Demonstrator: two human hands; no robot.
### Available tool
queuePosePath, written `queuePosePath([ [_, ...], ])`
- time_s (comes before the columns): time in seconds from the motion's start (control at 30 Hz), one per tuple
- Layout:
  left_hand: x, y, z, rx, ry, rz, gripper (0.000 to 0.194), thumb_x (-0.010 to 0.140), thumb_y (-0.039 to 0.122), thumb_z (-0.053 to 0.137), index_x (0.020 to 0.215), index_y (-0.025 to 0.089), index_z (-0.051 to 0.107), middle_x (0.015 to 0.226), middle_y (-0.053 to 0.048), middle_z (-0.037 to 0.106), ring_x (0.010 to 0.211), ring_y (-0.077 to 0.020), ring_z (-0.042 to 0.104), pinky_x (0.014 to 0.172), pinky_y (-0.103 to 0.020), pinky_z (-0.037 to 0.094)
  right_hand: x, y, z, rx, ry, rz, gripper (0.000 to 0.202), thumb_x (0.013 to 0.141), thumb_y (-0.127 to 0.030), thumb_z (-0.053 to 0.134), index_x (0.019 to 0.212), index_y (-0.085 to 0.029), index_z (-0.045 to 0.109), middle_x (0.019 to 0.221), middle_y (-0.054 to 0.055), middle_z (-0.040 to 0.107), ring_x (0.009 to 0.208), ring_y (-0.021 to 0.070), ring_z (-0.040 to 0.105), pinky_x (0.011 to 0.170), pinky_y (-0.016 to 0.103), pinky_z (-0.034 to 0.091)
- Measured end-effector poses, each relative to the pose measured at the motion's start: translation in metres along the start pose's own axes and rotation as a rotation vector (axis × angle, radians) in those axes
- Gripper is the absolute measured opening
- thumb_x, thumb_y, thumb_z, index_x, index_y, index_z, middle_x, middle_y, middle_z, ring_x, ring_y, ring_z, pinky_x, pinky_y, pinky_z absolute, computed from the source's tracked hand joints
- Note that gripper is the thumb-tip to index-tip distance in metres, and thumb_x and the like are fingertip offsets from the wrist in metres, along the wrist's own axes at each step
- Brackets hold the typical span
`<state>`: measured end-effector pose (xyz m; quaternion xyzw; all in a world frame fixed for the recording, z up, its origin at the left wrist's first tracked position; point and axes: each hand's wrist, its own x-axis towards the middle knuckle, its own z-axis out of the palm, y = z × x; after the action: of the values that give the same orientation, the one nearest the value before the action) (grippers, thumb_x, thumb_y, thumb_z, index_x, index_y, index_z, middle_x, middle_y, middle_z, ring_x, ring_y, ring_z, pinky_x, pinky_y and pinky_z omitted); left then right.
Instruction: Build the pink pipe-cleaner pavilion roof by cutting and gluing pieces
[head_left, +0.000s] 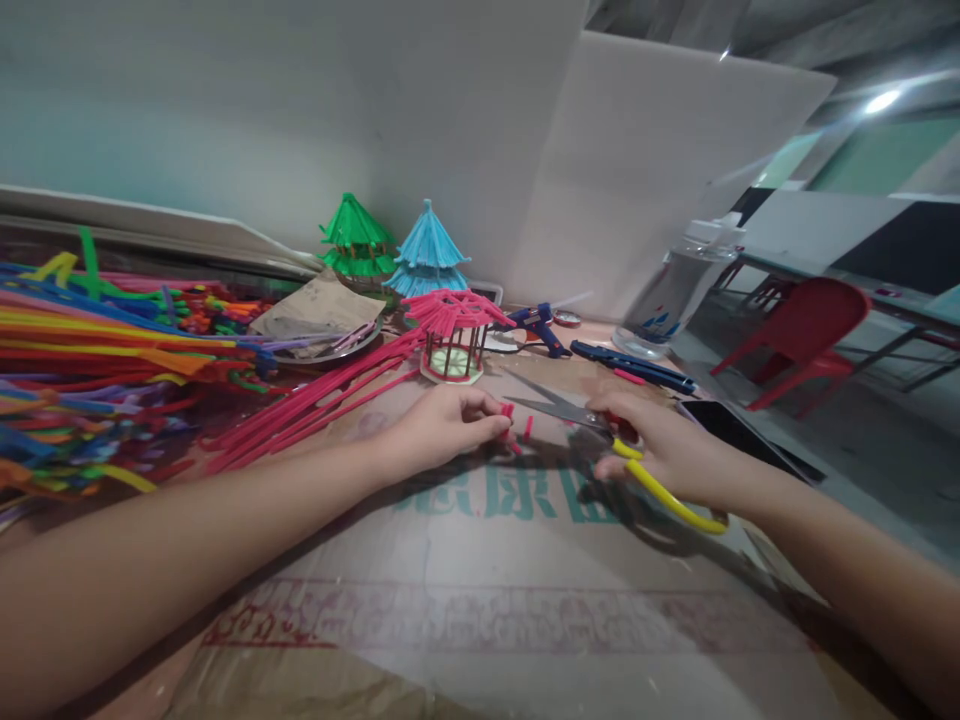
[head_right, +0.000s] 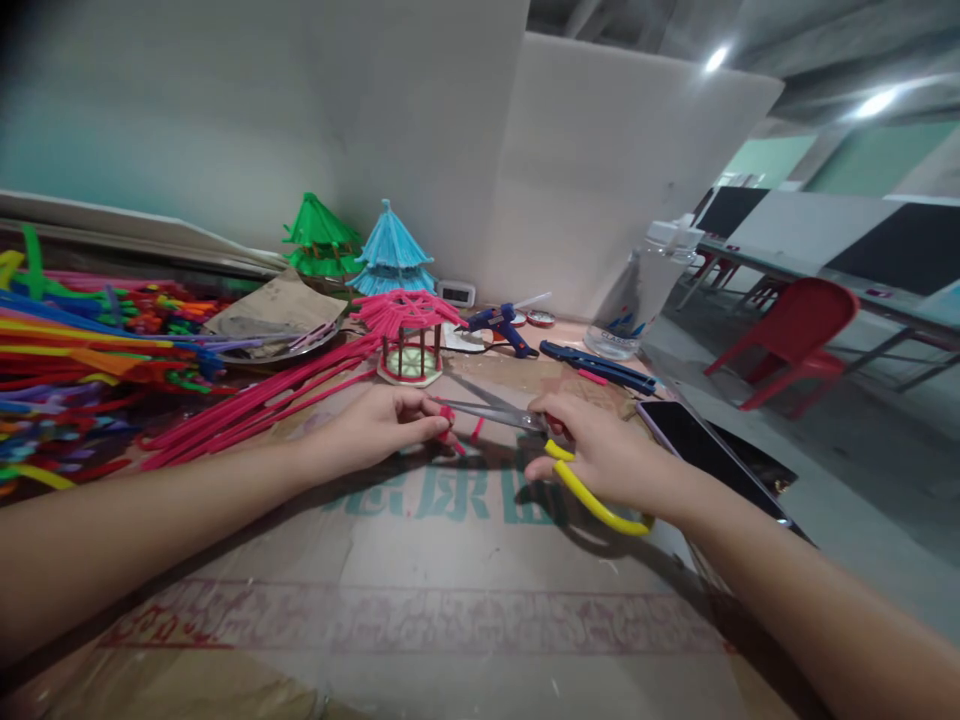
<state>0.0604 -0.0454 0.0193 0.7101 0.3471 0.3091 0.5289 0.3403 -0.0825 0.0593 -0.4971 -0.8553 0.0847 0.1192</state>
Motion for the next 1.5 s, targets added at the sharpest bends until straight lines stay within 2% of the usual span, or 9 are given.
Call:
queuePosePath([
  [0.17, 0.001, 0.001, 0.002, 0.000, 0.015, 0.015, 0.013, 0.080, 0.025, 0.066, 0.083, 0.012, 0.070, 0.082, -0.005, 0.074, 0.073, -0.0143, 0.066, 0.065, -0.022, 0.047, 0.000, -0.009, 0.010, -0.008, -0.053, 0.054, 0.050, 0.078, -0.056, 0.071, 0.110, -0.020, 0.060, 0.092, 0.005, 0.065, 0.080, 0.0226, 0.060, 0.068, 0.032, 0.045],
  [0.3, 0.000, 0.002, 0.001, 0.045, 0.013, 0.031, 0.011, 0.077, 0.015, 0.064, 0.085, 0.015, 0.072, 0.084, -0.002, 0.075, 0.075, -0.0136, 0.067, 0.067, -0.021, 0.047, 0.001, -0.010, 0.012, 0.042, -0.081, 0.073, 0.051, 0.076, -0.056, 0.072, 0.112, -0.021, 0.061, 0.100, 0.006, 0.067, 0.087, 0.0233, 0.061, 0.074, 0.032, 0.046],
  [0.4, 0.000, -0.001, 0.001, 0.071, 0.001, 0.028, 0.012, 0.078, 0.019, 0.064, 0.086, 0.015, 0.072, 0.085, -0.003, 0.075, 0.075, -0.0143, 0.067, 0.065, -0.021, 0.047, 0.002, -0.006, 0.013, 0.065, -0.090, 0.074, 0.054, 0.075, -0.057, 0.073, 0.115, -0.022, 0.062, 0.106, 0.006, 0.066, 0.091, 0.0239, 0.061, 0.077, 0.033, 0.046],
  [0.57, 0.001, -0.001, 0.001, 0.083, -0.024, 0.014, 0.020, 0.080, 0.025, 0.065, 0.092, 0.012, 0.073, 0.087, -0.006, 0.076, 0.076, -0.0158, 0.068, 0.066, -0.022, 0.048, 0.002, 0.000, 0.012, 0.072, -0.117, 0.058, 0.053, 0.076, -0.058, 0.072, 0.114, -0.022, 0.063, 0.103, 0.006, 0.066, 0.088, 0.0236, 0.060, 0.074, 0.032, 0.045],
  [0.7, 0.000, 0.001, 0.001, 0.110, -0.052, 0.012, 0.018, 0.080, 0.024, 0.064, 0.092, 0.013, 0.074, 0.087, -0.005, 0.077, 0.078, -0.0156, 0.068, 0.067, -0.022, 0.048, 0.002, 0.000, 0.010, 0.061, -0.099, 0.032, 0.050, 0.076, -0.055, 0.073, 0.112, -0.021, 0.063, 0.097, 0.006, 0.066, 0.083, 0.0222, 0.059, 0.071, 0.030, 0.044],
  [0.87, -0.001, -0.002, 0.001, 0.132, -0.071, 0.096, 0.019, 0.080, 0.019, 0.060, 0.093, 0.015, 0.073, 0.091, -0.004, 0.076, 0.082, -0.0153, 0.068, 0.073, -0.023, 0.049, 0.002, -0.001, 0.010, 0.041, -0.066, 0.035, 0.047, 0.075, -0.052, 0.076, 0.109, -0.022, 0.065, 0.086, 0.002, 0.064, 0.075, 0.0199, 0.058, 0.065, 0.028, 0.042],
  [1.13, 0.000, -0.005, 0.002, 0.093, -0.060, 0.071, 0.018, 0.080, 0.020, 0.061, 0.093, 0.014, 0.073, 0.086, -0.003, 0.075, 0.076, -0.0138, 0.067, 0.065, -0.021, 0.046, 0.001, -0.003, 0.007, -0.021, -0.036, 0.002, 0.047, 0.077, -0.054, 0.073, 0.111, -0.023, 0.064, 0.088, 0.004, 0.066, 0.076, 0.0208, 0.060, 0.066, 0.028, 0.042],
  [1.3, -0.001, -0.003, 0.002, 0.098, -0.065, 0.074, 0.017, 0.080, 0.018, 0.061, 0.090, 0.015, 0.073, 0.086, -0.003, 0.076, 0.075, -0.0128, 0.067, 0.066, -0.021, 0.046, 0.000, -0.002, 0.010, -0.050, -0.009, 0.015, 0.042, 0.076, -0.052, 0.074, 0.106, -0.023, 0.065, 0.085, 0.002, 0.066, 0.074, 0.0196, 0.059, 0.064, 0.027, 0.041],
  [1.5, -0.002, -0.001, 0.001, 0.110, -0.075, 0.075, 0.015, 0.082, 0.019, 0.060, 0.090, 0.014, 0.073, 0.085, -0.003, 0.076, 0.075, -0.0125, 0.067, 0.066, -0.020, 0.047, 0.000, -0.001, 0.012, -0.044, 0.012, 0.020, 0.045, 0.075, -0.052, 0.076, 0.109, -0.025, 0.066, 0.085, 0.001, 0.066, 0.074, 0.0195, 0.060, 0.063, 0.027, 0.041],
])
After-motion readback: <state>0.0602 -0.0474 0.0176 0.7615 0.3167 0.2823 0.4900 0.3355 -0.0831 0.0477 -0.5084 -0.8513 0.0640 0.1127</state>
